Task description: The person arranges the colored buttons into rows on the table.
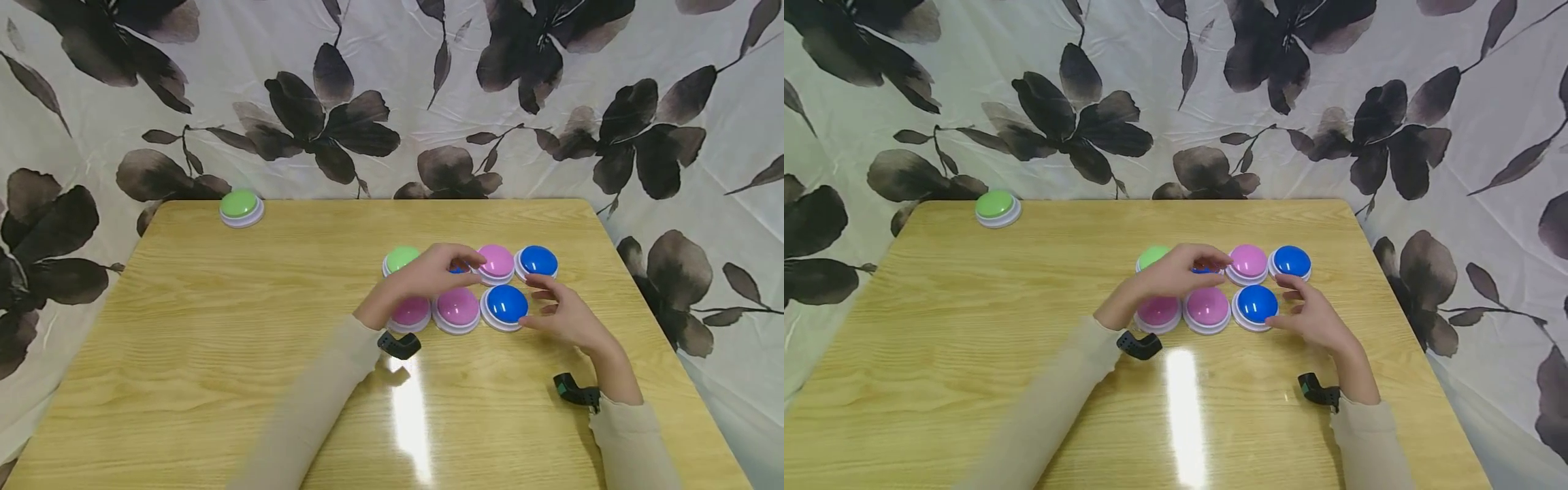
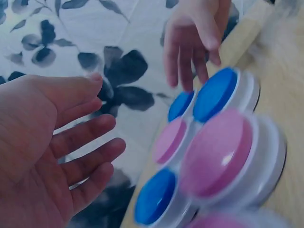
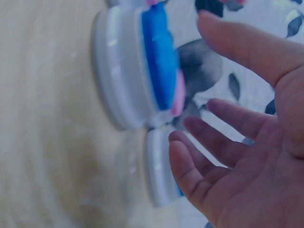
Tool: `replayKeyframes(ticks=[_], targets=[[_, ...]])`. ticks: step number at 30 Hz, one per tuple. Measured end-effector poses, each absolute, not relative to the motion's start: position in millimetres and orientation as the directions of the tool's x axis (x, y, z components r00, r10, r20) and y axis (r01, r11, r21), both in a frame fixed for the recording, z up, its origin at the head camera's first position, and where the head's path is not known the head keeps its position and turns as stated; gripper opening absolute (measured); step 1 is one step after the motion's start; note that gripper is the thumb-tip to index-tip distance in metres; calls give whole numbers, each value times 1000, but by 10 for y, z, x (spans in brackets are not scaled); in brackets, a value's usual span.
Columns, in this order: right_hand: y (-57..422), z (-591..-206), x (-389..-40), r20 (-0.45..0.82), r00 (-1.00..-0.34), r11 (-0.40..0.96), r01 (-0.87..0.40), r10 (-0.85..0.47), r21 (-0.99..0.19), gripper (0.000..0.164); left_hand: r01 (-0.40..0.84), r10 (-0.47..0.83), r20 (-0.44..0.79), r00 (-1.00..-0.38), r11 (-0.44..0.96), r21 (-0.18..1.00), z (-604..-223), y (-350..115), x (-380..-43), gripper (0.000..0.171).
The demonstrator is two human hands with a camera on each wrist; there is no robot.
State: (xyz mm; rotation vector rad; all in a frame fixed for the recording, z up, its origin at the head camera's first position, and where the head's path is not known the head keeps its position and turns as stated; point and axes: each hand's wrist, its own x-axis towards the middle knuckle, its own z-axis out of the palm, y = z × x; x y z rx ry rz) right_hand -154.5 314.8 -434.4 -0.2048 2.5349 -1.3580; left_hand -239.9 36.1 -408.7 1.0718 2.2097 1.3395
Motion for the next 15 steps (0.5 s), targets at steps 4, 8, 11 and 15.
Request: replayKeyframes(ticks=[4,8,11,15], targets=[[3043,-4170,-1544,-97,-967,568,-56,-235,-821,64,420,732,60,-678,320,849,-3983,-78,-2457,32],[2891,-3975,-1585,-35,-963,581,-132,-266,-803,55,403,694,19,-720,396,825,-3948,-506,-2504,31],[2752,-3823,-1645,21,-952,570,-201,-306,-797,48,374,658,-8,-753,437,818,-3948,-802,-2527,32],[2542,-3653,-1725,78,-925,548,-287,-372,-786,43,349,593,-14,-805,492,797,-3968,-1197,-2546,29]])
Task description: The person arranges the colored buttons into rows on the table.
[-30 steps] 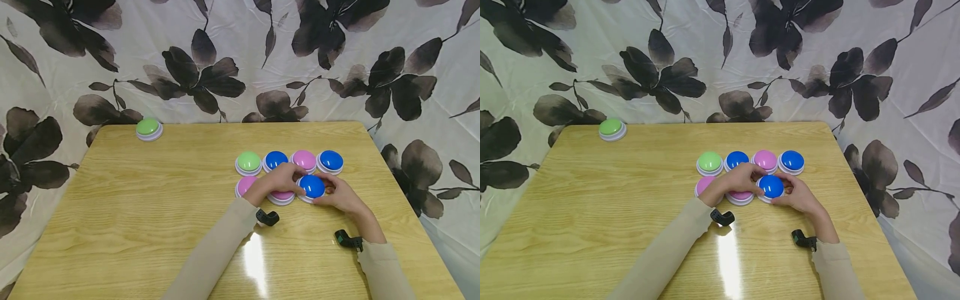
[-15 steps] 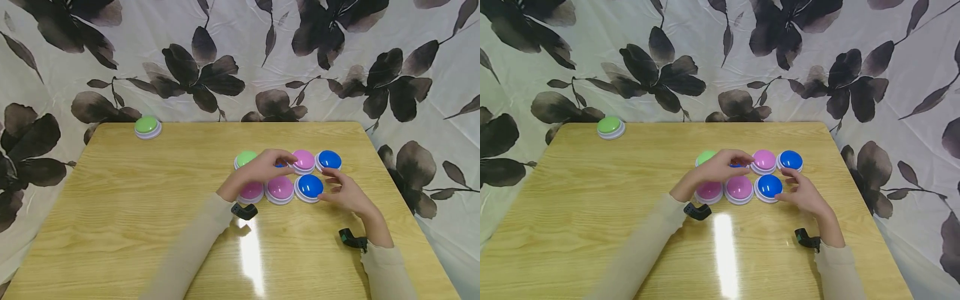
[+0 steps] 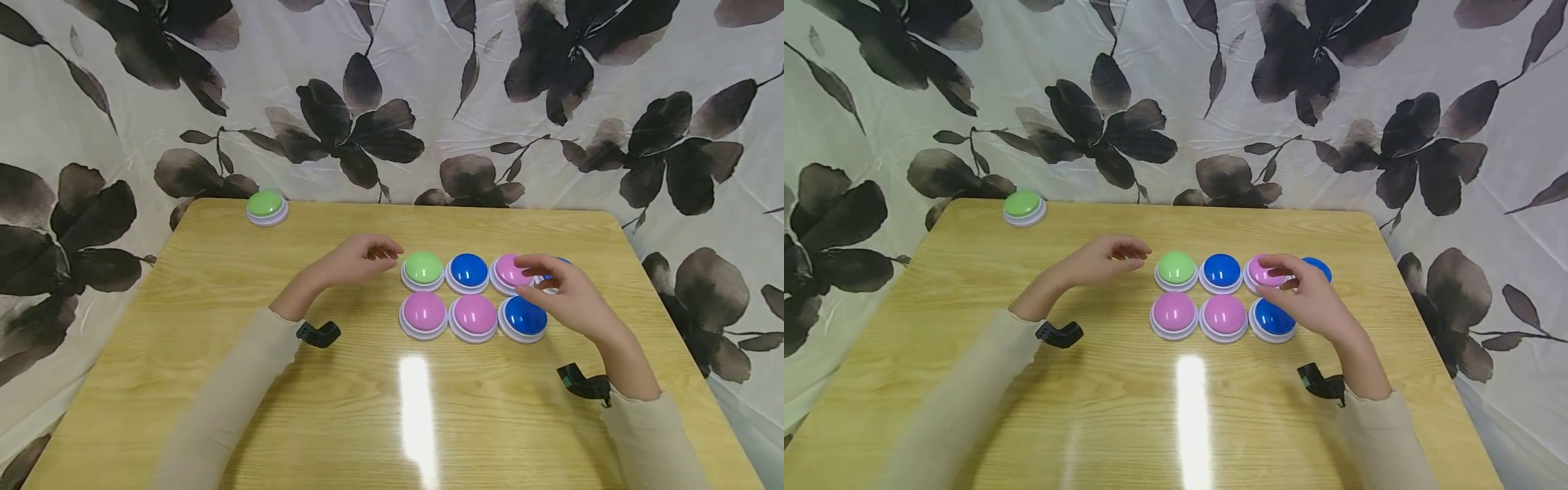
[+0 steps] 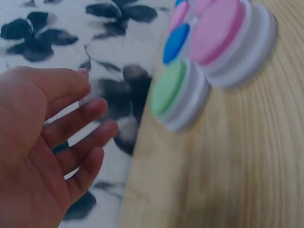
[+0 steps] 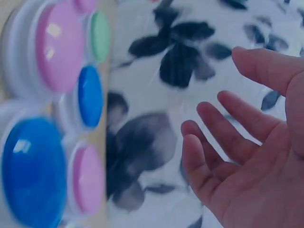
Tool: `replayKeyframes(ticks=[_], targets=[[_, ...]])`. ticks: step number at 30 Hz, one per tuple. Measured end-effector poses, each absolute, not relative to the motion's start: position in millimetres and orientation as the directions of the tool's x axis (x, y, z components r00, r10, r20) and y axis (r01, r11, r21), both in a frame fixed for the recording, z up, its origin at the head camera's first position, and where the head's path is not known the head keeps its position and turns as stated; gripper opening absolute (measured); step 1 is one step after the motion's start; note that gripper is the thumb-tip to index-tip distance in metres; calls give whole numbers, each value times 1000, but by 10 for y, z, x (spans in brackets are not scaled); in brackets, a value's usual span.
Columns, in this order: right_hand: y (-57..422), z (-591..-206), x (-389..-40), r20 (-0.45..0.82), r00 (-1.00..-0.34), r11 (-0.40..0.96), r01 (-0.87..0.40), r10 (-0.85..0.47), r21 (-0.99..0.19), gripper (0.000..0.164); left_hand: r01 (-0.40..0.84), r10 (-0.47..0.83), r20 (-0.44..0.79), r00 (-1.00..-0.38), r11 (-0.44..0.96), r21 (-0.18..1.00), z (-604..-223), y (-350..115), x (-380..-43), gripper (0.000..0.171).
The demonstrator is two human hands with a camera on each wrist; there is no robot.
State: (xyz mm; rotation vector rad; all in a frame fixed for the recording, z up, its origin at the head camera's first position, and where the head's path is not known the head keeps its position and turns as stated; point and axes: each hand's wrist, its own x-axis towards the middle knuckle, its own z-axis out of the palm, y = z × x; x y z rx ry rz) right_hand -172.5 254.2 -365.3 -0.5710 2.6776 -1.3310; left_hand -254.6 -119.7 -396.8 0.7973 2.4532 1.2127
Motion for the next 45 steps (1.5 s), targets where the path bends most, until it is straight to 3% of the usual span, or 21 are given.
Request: replayKeyframes(ticks=[13,20,26,33,40,45], targets=[[2035,-3507,-1751,142,-845,430,-398,-515,-810,36,267,408,28,-912,542,797,-4379,-2209,-2582,32],[1750,-3593,-1790,113,-828,386,-371,-549,-844,31,225,176,149,-973,590,775,-4683,-2756,-2617,28],[1590,-3689,-1751,110,-831,356,-349,-546,-867,28,181,44,196,-980,616,766,-4782,-3100,-2675,34],[1334,-3845,-1862,119,-801,321,-365,-586,-874,28,52,-90,134,-987,610,790,-4697,-3438,-2791,46],[1175,-3930,-1885,47,-812,369,-315,-582,-875,27,-12,-135,89,-987,615,789,-4707,-3524,-2980,63],[1012,-4028,-1867,12,-783,342,-285,-622,-895,28,-60,-179,69,-981,629,775,-4718,-3664,-3007,72]])
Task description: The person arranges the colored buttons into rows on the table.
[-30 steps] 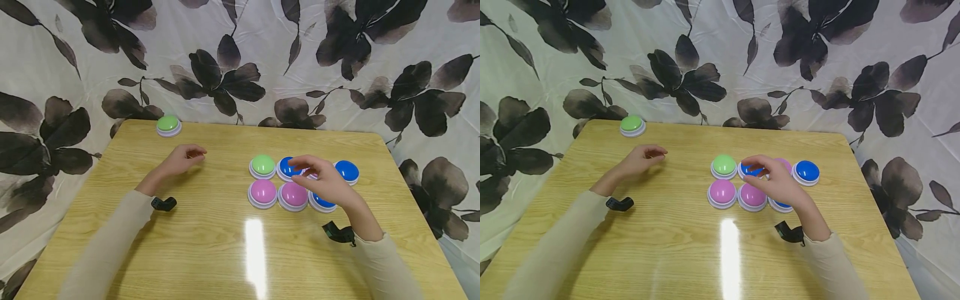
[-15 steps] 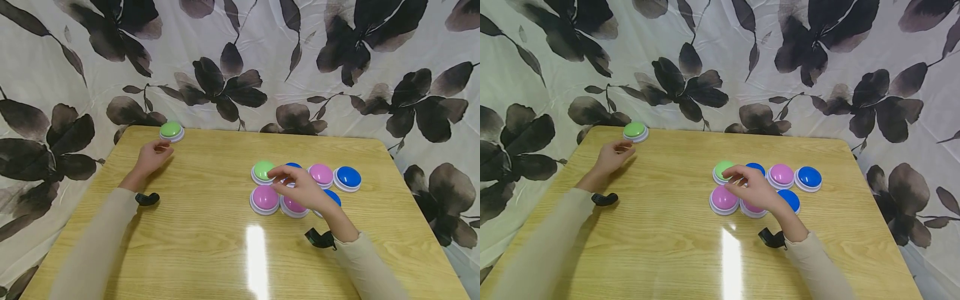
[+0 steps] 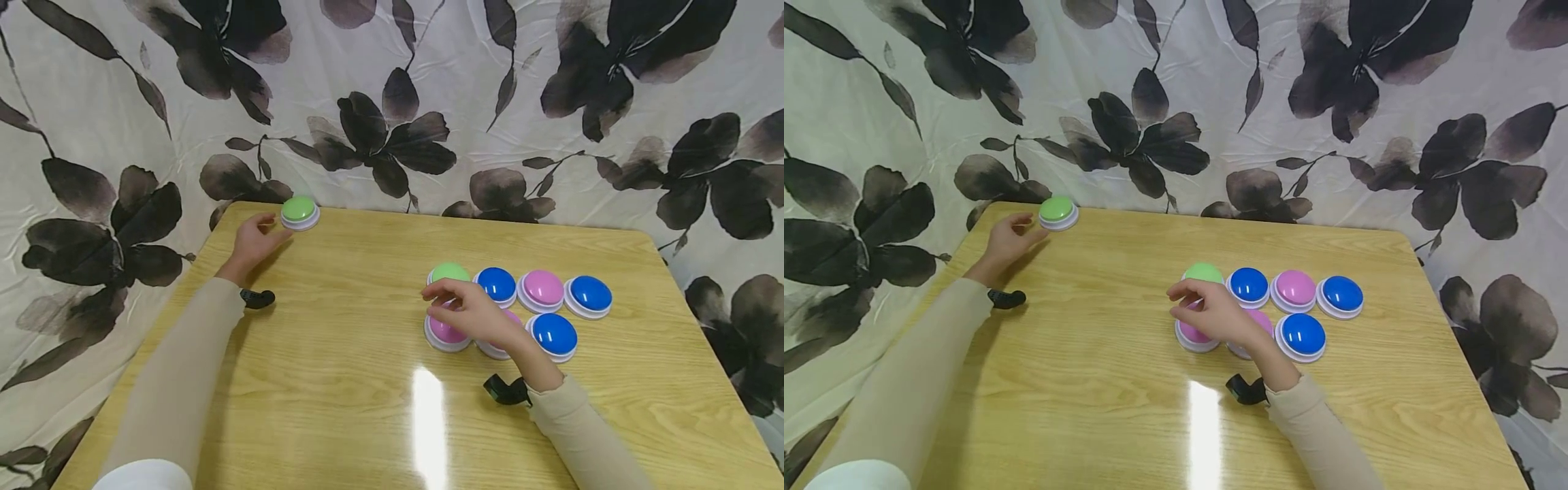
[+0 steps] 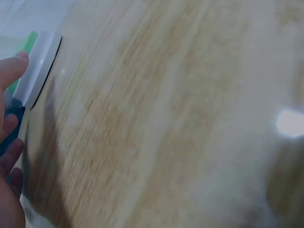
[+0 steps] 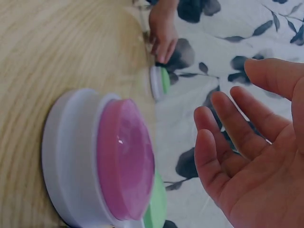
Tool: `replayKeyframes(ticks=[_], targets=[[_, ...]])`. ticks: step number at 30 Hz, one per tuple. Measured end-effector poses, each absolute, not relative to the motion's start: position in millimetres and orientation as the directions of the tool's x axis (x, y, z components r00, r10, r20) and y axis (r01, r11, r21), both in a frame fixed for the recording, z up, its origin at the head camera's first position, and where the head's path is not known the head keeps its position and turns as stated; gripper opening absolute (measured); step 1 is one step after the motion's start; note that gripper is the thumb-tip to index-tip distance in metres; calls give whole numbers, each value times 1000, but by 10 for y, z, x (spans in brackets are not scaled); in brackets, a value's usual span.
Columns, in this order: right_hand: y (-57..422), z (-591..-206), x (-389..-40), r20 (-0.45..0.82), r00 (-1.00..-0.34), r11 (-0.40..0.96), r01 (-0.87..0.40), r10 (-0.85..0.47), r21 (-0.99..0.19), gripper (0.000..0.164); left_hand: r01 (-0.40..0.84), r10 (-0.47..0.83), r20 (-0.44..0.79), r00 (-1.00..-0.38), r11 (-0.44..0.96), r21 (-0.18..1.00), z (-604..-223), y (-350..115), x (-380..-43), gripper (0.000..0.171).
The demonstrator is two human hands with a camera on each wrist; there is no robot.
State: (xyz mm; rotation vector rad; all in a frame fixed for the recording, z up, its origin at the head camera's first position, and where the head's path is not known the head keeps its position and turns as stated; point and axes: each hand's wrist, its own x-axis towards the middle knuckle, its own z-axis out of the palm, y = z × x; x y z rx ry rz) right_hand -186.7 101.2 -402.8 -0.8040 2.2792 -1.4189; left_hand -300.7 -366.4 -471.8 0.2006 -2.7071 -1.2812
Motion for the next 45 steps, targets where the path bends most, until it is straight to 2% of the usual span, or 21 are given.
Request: replayKeyframes(ticks=[5,10,17,27,40,45], targets=[[941,-4136,-1848,19,-767,324,-293,-641,-899,26,-116,-197,28,-980,678,726,-4753,-3687,-3068,84],[825,-4206,-1831,29,-730,315,-330,-683,-890,25,-140,-188,-6,-982,711,689,-4700,-3687,-3135,89],[653,-4247,-1858,57,-696,270,-352,-716,-896,27,-135,-173,-8,-985,738,661,-4604,-3597,-3260,92],[392,-4243,-1832,46,-651,241,-345,-758,-907,26,-166,-237,24,-971,745,646,-4643,-3560,-3326,101],[418,-4323,-1885,-14,-696,273,-263,-718,-925,24,-131,-205,34,-978,733,667,-4714,-3415,-3416,94],[412,-4331,-1935,-30,-707,283,-244,-707,-928,24,-101,-176,31,-984,690,717,-4760,-3371,-3406,98]])
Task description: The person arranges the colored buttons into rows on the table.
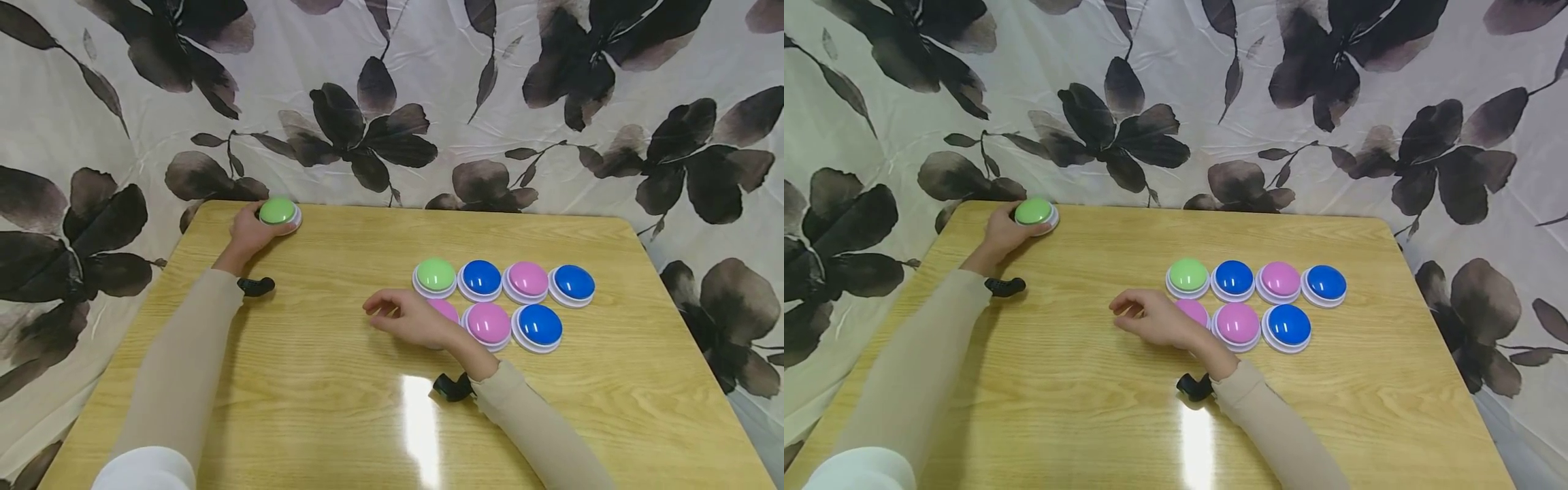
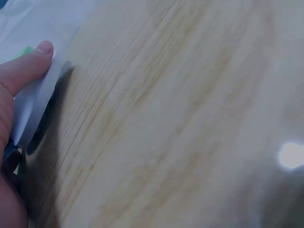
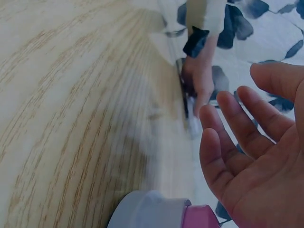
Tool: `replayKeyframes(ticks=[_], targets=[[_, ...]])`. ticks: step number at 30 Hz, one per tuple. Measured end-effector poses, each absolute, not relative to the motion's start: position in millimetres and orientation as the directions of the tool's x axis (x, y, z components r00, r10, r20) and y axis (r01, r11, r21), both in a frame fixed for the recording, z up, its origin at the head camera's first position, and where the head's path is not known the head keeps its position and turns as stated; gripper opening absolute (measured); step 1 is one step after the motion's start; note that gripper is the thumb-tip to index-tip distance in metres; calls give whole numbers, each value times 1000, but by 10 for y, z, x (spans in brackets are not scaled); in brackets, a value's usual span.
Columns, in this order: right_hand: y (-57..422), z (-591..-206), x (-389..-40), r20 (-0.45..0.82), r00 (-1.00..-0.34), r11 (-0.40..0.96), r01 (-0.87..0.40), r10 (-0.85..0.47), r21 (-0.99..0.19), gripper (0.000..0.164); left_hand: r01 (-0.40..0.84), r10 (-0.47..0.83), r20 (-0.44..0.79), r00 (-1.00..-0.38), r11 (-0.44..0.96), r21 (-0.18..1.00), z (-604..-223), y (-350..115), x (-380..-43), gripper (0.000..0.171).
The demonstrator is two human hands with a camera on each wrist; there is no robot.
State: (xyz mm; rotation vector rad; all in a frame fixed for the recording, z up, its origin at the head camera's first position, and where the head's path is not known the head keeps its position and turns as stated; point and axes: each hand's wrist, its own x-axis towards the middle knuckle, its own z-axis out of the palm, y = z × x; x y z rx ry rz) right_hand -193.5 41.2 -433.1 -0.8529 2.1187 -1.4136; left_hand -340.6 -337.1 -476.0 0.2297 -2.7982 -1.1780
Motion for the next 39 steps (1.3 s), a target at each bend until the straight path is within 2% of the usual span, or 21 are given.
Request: replayKeyframes(ticks=[4,14,26,36,39], targets=[[389,-4321,-1941,-36,-709,281,-231,-704,-931,25,-68,-137,32,-990,668,741,-4772,-3328,-3329,101],[391,-4294,-1978,-20,-713,279,-248,-701,-928,26,33,22,24,-999,598,801,-4579,-3034,-3005,91],[524,-4111,-2002,33,-730,291,-314,-683,-904,23,189,192,87,-977,611,768,-4239,-2651,-2543,90],[781,-3708,-1896,180,-769,248,-404,-614,-881,26,291,289,146,-946,560,776,-3882,-2250,-2032,87],[855,-3608,-1845,203,-780,251,-418,-591,-873,32,326,317,174,-932,527,785,-3801,-2127,-1879,87]])
